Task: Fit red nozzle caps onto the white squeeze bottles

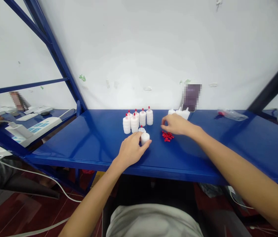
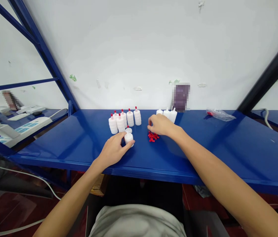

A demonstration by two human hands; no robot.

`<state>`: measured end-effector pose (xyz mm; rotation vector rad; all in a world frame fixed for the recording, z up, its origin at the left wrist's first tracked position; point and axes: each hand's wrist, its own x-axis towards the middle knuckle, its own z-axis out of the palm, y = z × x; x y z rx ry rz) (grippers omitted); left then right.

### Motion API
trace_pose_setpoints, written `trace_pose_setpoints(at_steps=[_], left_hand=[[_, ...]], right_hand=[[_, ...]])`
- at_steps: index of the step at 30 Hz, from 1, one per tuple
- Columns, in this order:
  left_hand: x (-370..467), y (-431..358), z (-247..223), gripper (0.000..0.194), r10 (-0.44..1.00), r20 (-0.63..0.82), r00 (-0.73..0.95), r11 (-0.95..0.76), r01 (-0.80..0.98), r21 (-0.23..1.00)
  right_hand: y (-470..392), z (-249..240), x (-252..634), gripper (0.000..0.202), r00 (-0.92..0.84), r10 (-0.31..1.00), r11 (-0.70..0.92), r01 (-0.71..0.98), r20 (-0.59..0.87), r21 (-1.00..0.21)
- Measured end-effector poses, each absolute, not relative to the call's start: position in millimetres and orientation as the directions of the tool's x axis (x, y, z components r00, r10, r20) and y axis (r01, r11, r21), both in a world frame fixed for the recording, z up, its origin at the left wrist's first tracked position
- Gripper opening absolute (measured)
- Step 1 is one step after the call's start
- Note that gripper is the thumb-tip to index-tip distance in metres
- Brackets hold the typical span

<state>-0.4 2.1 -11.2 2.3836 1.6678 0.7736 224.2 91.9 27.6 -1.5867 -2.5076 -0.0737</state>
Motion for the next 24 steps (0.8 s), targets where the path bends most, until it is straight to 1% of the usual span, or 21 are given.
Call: trace_pose_setpoints(at_steps=[3,7,9,11,13,16,18,20,22,24], left_hand=[[-0.4,1.9,-11.3,0.03,0.908,0.332,0.257,-0.379,0.841,0.386],[0.3,1.7,-10.4,0.03,0.911,0.322,0.259,-0.376,0.841,0.389],[0.5,1.4,-9.8,0.03,0.912,0.317,0.259,-0.374,0.842,0.389],[0.6,1.0,-9.5,0.03,0.911,0.318,0.262,-0.377,0.841,0.388],[0.5,0.8,-9.5,0.03,0.911,0.319,0.263,-0.378,0.841,0.387],[0.4,0.9,-9.7,0.031,0.913,0.315,0.261,-0.374,0.845,0.383],[0.4,1.2,-10.0,0.031,0.911,0.316,0.265,-0.378,0.844,0.38],[0.3,1.5,-10.5,0.03,0.909,0.32,0.267,-0.382,0.842,0.38],[0.0,1.8,-11.2,0.03,0.907,0.325,0.269,-0.386,0.84,0.382],[-0.4,2.1,-12.0,0.03,0.903,0.333,0.272,-0.393,0.835,0.384]], right_hand=[[93.2,31.4,233.7,0.028,-0.437,0.897,0.442,0.894,0.07,-0.07],[89.2,32.1,226.6,0.044,-0.391,0.919,0.392,0.919,0.042,-0.039],[88.2,30.5,221.2,0.046,-0.368,0.929,0.369,0.929,0.039,-0.009],[89.2,27.7,217.8,0.041,-0.362,0.932,0.363,0.932,0.019,-0.004],[91.6,24.7,216.7,0.032,-0.366,0.93,0.366,0.93,-0.002,-0.021],[94.4,22.1,216.8,0.021,-0.376,0.926,0.377,0.924,0.028,-0.064],[93.5,22.4,215.4,0.018,-0.392,0.914,0.404,0.903,0.106,-0.149],[89.0,23.5,210.9,0.015,-0.428,0.877,0.478,0.822,0.219,-0.308],[81.4,24.1,202.7,0.013,-0.454,0.82,0.572,0.65,0.348,-0.499],[72.3,23.1,192.5,0.015,-0.453,0.77,0.629,0.425,0.449,-0.651]])
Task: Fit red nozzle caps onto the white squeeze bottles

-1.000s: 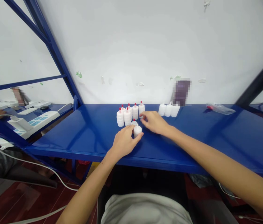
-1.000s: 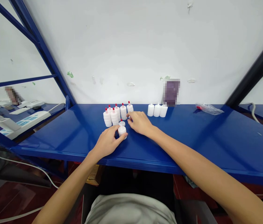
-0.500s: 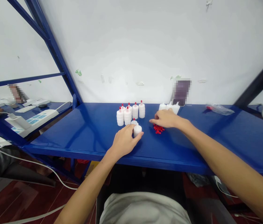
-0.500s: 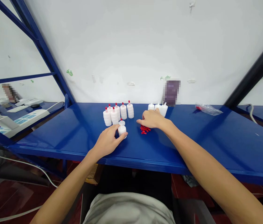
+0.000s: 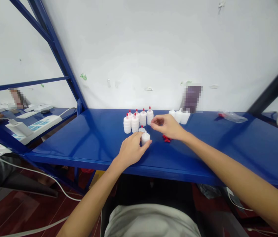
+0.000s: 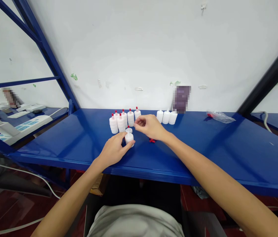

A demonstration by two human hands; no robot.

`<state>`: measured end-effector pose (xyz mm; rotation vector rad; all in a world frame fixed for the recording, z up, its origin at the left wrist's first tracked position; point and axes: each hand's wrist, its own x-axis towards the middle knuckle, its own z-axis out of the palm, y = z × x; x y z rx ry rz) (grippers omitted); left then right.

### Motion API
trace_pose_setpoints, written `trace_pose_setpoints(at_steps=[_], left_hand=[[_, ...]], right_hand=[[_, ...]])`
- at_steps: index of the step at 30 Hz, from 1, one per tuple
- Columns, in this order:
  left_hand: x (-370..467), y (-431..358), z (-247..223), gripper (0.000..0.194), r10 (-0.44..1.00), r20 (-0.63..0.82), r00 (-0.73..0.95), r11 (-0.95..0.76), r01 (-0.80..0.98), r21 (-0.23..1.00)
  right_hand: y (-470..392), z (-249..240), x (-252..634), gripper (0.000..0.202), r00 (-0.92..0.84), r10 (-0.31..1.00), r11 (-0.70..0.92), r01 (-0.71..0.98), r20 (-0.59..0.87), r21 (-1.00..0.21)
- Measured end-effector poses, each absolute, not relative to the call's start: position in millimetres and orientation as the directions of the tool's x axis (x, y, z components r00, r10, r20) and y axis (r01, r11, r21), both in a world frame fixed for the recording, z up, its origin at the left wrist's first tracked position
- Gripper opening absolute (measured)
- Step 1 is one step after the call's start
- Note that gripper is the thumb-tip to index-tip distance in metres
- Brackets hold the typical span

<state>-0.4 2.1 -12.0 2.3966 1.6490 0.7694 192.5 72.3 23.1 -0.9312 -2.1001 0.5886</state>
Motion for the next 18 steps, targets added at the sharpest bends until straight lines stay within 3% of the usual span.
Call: trace_pose_setpoints(at_steps=[4,12,15,18], left_hand=[[-1.2,2.4,-13.3,0.032,0.896,0.343,0.283,-0.411,0.822,0.395],[-1.1,3.0,-14.5,0.032,0.897,0.342,0.279,-0.406,0.825,0.394],[-1.0,3.4,-15.1,0.033,0.897,0.35,0.27,-0.402,0.83,0.388],[-1.1,4.2,-15.8,0.033,0.899,0.36,0.249,-0.371,0.87,0.324]], right_hand=[[58.2,16.3,176.5,0.022,-0.457,0.735,0.618,0.149,0.501,-0.771],[55.8,8.4,175.1,0.017,-0.48,0.72,0.637,0.171,0.501,-0.752],[52.9,9.9,176.3,0.013,-0.496,0.675,0.702,0.203,0.546,-0.683],[49.6,10.3,178.5,0.015,-0.573,0.561,0.819,0.281,0.598,-0.5]])
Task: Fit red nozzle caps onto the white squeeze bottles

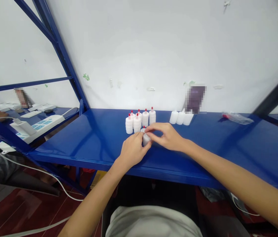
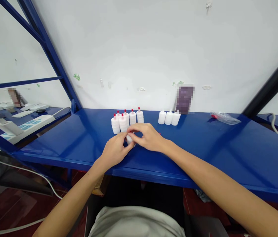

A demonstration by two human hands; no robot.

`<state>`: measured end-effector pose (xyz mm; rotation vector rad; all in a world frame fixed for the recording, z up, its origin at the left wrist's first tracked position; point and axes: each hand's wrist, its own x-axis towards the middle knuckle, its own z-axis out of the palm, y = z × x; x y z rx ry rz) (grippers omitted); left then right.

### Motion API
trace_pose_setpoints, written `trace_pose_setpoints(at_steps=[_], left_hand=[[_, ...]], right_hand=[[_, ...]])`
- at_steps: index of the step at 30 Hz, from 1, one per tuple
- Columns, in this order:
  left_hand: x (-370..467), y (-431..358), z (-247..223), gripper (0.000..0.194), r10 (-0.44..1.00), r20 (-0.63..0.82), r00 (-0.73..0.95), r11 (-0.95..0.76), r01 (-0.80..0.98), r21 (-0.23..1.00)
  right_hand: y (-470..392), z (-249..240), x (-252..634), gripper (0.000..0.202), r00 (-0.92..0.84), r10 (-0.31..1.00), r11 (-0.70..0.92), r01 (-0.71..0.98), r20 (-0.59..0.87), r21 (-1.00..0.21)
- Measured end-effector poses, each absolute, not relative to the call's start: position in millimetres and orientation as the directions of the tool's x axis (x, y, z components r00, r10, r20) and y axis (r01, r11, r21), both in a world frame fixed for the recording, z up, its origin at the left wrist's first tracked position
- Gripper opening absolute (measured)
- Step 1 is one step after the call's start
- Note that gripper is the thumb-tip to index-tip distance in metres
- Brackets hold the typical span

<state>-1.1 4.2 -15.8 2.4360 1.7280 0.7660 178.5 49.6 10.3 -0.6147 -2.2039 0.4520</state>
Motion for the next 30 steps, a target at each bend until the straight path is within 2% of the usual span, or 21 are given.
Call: trace_pose_setpoints(at_steps=[2,3,8,12,18,21,27,30], left_hand=[[-1.3,4.9,-16.4,0.032,0.9,0.363,0.242,-0.346,0.902,0.257],[-1.5,5.3,-16.7,0.032,0.9,0.363,0.242,-0.339,0.912,0.232],[-2.6,6.2,-17.5,0.031,0.906,0.354,0.23,-0.322,0.919,0.226],[-2.6,5.4,-17.3,0.03,0.907,0.352,0.23,-0.325,0.915,0.238],[-2.3,5.4,-18.7,0.03,0.903,0.365,0.226,-0.317,0.924,0.212],[-3.0,6.2,-19.7,0.032,0.899,0.368,0.238,-0.326,0.924,0.2],[-2.8,6.6,-20.7,0.032,0.89,0.384,0.246,-0.335,0.924,0.184],[-2.0,6.2,-20.1,0.033,0.896,0.37,0.247,-0.333,0.924,0.189]], right_hand=[[48.8,8.5,180.0,0.02,-0.626,0.516,0.852,0.304,0.586,-0.426],[48.9,6.9,180.5,0.024,-0.637,0.515,0.851,0.305,0.573,-0.427],[49.7,-0.6,179.2,0.037,-0.586,0.605,0.778,0.291,0.539,-0.557],[49.1,-2.1,177.8,0.029,-0.579,0.61,0.774,0.29,0.541,-0.563],[49.8,-0.9,178.6,0.026,-0.553,0.565,0.824,0.34,0.612,-0.454],[49.8,0.4,177.2,0.021,-0.537,0.56,0.828,0.351,0.631,-0.437],[47.1,0.6,169.6,0.021,-0.493,0.595,0.799,0.276,0.635,-0.534],[46.8,0.0,168.3,0.014,-0.492,0.614,0.783,0.281,0.618,-0.555]])
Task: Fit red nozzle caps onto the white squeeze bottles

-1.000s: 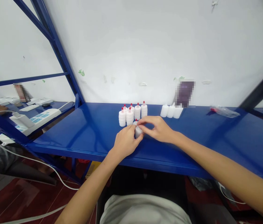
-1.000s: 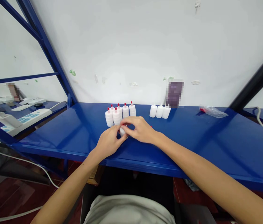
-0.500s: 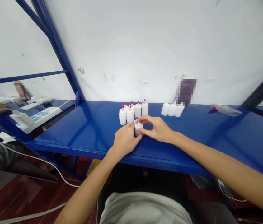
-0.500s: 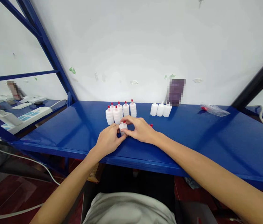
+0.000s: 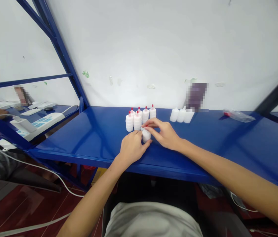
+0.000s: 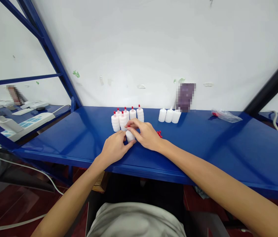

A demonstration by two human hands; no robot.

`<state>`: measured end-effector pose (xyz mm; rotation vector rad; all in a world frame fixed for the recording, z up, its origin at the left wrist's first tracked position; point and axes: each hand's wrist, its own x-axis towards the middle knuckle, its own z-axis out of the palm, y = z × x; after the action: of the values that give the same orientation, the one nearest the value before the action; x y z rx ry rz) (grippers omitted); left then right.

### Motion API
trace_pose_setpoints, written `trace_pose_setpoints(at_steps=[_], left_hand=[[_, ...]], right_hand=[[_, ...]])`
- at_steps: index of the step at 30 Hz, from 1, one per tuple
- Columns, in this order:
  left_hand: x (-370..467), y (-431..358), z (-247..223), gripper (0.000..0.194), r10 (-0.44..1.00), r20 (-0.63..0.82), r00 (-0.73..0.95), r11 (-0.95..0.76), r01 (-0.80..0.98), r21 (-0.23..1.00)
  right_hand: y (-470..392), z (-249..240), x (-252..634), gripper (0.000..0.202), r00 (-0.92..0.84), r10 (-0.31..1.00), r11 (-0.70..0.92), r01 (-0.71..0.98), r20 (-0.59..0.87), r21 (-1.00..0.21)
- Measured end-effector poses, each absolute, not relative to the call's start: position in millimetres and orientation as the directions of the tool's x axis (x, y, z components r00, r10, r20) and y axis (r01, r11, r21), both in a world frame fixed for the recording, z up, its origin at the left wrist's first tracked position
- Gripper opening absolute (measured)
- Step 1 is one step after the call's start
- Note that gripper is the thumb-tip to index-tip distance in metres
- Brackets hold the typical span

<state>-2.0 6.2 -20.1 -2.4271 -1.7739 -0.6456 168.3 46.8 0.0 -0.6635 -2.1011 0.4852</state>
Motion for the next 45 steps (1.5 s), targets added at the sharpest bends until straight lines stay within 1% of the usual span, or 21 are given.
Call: trace_pose_setpoints(at_steps=[2,5,8,10,15,20,22,24,27,29,31,33,35,38,41,45], left_hand=[[-1.6,5.8,-19.1,0.035,0.903,0.356,0.24,-0.324,0.925,0.198],[-1.1,5.4,-17.7,0.035,0.912,0.342,0.225,-0.309,0.927,0.215],[-1.1,5.6,-17.3,0.025,0.913,0.337,0.23,-0.313,0.925,0.216],[-1.2,6.0,-17.8,0.021,0.909,0.343,0.238,-0.322,0.923,0.212],[-1.7,6.2,-19.8,0.026,0.899,0.366,0.242,-0.332,0.92,0.207],[-2.5,6.0,-20.6,0.027,0.892,0.371,0.257,-0.346,0.917,0.198],[-2.6,6.2,-20.2,0.026,0.894,0.367,0.257,-0.346,0.916,0.201],[-2.6,6.3,-19.4,0.026,0.896,0.363,0.256,-0.345,0.916,0.206],[-2.1,5.7,-17.9,0.028,0.898,0.358,0.255,-0.342,0.917,0.205],[-1.7,4.9,-16.9,0.03,0.902,0.35,0.253,-0.335,0.921,0.199],[-1.4,4.1,-16.0,0.031,0.903,0.346,0.254,-0.332,0.924,0.19],[-1.3,3.6,-15.2,0.031,0.902,0.346,0.257,-0.333,0.925,0.181],[-1.4,3.7,-14.8,0.031,0.904,0.342,0.258,-0.332,0.926,0.179],[-1.3,4.4,-14.9,0.032,0.911,0.327,0.253,-0.324,0.928,0.184],[-1.0,4.7,-15.4,0.032,0.913,0.324,0.25,-0.32,0.929,0.186],[-1.2,4.3,-15.9,0.031,0.912,0.325,0.249,-0.321,0.928,0.188]], right_hand=[[47.4,-0.3,169.5,0.012,-0.498,0.621,0.779,0.304,0.605,-0.549],[48.8,-1.1,173.3,0.014,-0.538,0.618,0.781,0.343,0.573,-0.521],[50.1,-3.1,177.1,0.031,-0.605,0.604,0.79,0.371,0.518,-0.489],[50.7,-5.1,178.3,0.037,-0.631,0.6,0.79,0.371,0.492,-0.488],[50.8,-7.1,178.4,0.025,-0.638,0.587,0.798,0.352,0.499,-0.489],[51.4,-8.0,177.7,0.021,-0.605,0.603,0.78,0.308,0.52,-0.545],[51.5,-9.0,176.9,0.023,-0.6,0.611,0.768,0.288,0.517,-0.573],[50.8,-9.1,175.7,0.03,-0.602,0.62,0.755,0.283,0.503,-0.592],[50.0,-6.6,173.5,0.036,-0.6,0.618,0.762,0.298,0.508,-0.575],[52.4,-4.2,171.6,0.037,-0.547,0.614,0.777,0.293,0.569,-0.557],[59.0,-2.8,169.7,0.037,-0.456,0.621,0.781,0.295,0.637,-0.551],[68.8,-3.3,167.9,0.033,-0.385,0.645,0.764,0.33,0.66,-0.554],[78.9,-5.4,166.4,0.03,-0.378,0.666,0.744,0.391,0.643,-0.541],[88.1,-8.6,164.3,0.03,-0.43,0.674,0.735,0.467,0.601,-0.491],[89.4,-9.5,162.4,0.034,-0.467,0.665,0.744,0.48,0.583,-0.464],[91.5,-12.3,162.8,0.033,-0.489,0.685,0.728,0.484,0.539,-0.486]])
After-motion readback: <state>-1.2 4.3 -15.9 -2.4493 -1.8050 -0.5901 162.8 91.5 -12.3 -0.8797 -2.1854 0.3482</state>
